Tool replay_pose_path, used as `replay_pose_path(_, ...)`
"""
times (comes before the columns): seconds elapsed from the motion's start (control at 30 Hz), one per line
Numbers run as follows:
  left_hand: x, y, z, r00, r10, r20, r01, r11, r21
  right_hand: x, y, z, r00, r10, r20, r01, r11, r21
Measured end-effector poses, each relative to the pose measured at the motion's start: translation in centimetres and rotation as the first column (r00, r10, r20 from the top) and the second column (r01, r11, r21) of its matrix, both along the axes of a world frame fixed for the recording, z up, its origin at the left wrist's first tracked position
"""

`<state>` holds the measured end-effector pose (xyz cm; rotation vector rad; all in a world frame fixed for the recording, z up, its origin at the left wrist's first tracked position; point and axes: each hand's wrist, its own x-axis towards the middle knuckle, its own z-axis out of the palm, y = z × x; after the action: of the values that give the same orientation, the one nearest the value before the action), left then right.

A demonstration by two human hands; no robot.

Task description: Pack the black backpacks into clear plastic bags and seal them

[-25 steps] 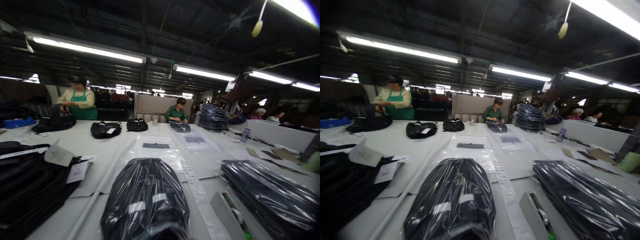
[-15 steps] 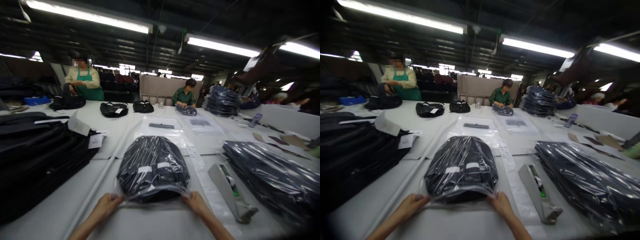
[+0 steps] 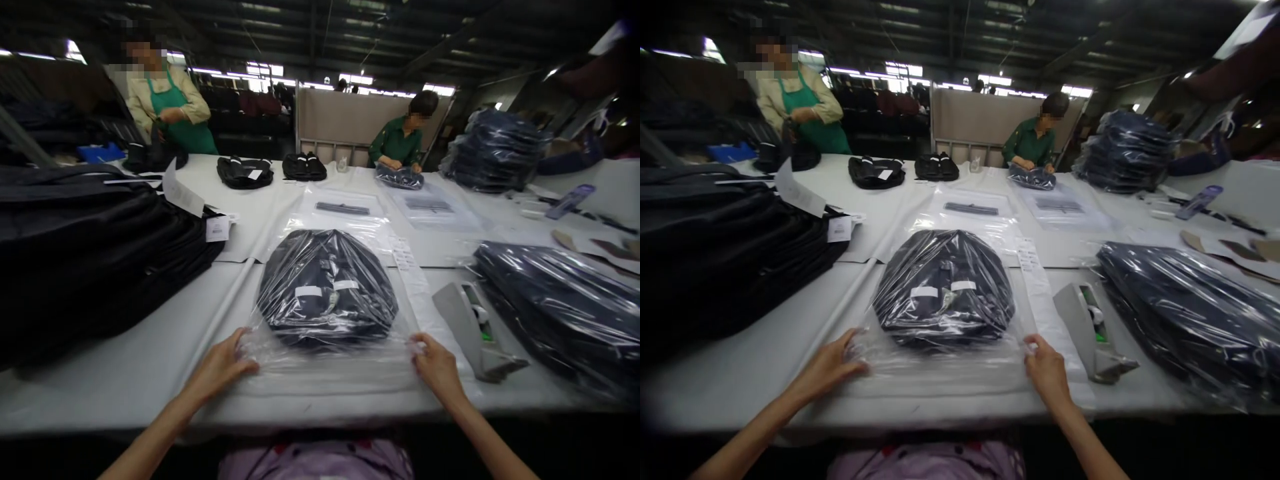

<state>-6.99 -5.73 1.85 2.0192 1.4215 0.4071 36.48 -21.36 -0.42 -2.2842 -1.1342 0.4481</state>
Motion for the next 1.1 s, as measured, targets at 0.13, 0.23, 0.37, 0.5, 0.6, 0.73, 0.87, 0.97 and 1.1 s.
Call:
replay_pose_path(0.13, -1.7, -2.3, -1.0, 0.981, 0.189, -0.052, -0.172, 0.959, 0.227, 0.4, -2.5, -0.6, 0.995, -0.043, 0.093, 0.040, 0.999, 0.034)
replay_pose_path(0.23, -2.5, -4.2, -1.8, 0.951, 0.310, -0.022, -0.275, 0.871, 0.407, 0.3, -3.6, -0.9, 0.983, -0.138, 0.121, 0.125, 0.986, 0.107)
replay_pose_path(0.37, -3.6, -6.4, -2.9, 0.954, 0.299, 0.002, -0.246, 0.785, 0.569, 0.4, -5.1, -2.1, 0.987, -0.104, 0.120, 0.094, 0.992, 0.089)
replay_pose_path(0.5, -4.7, -7.6, -3.7, 0.961, 0.276, 0.016, -0.221, 0.733, 0.643, 0.6, -6.6, -3.1, 0.988, -0.133, 0.076, 0.124, 0.986, 0.110)
replay_pose_path(0.6, -5.5, -7.9, -4.4, 0.964, 0.263, 0.029, -0.212, 0.702, 0.680, 0.6, -7.5, -3.0, 0.995, -0.099, 0.023, 0.096, 0.987, 0.126)
replay_pose_path(0.73, -7.0, -8.2, -5.8, 0.991, 0.133, -0.031, -0.069, 0.680, 0.730, 0.3, -8.6, -2.6, 0.994, -0.108, 0.020, 0.104, 0.982, 0.157)
replay_pose_path(0.87, -7.9, -8.5, -6.9, 0.989, 0.057, -0.136, 0.064, 0.665, 0.744, 0.5, -9.5, -3.0, 0.999, -0.017, 0.049, 0.006, 0.975, 0.220)
replay_pose_path(0.97, -8.0, -8.7, -6.9, 0.983, 0.043, -0.178, 0.108, 0.650, 0.752, 0.8, -10.0, -3.8, 0.999, 0.041, 0.019, -0.043, 0.981, 0.190)
replay_pose_path(1.1, -7.8, -8.7, -6.5, 0.986, -0.015, -0.169, 0.138, 0.647, 0.750, 1.1, -10.1, -4.8, 0.995, 0.024, -0.093, -0.006, 0.981, 0.192)
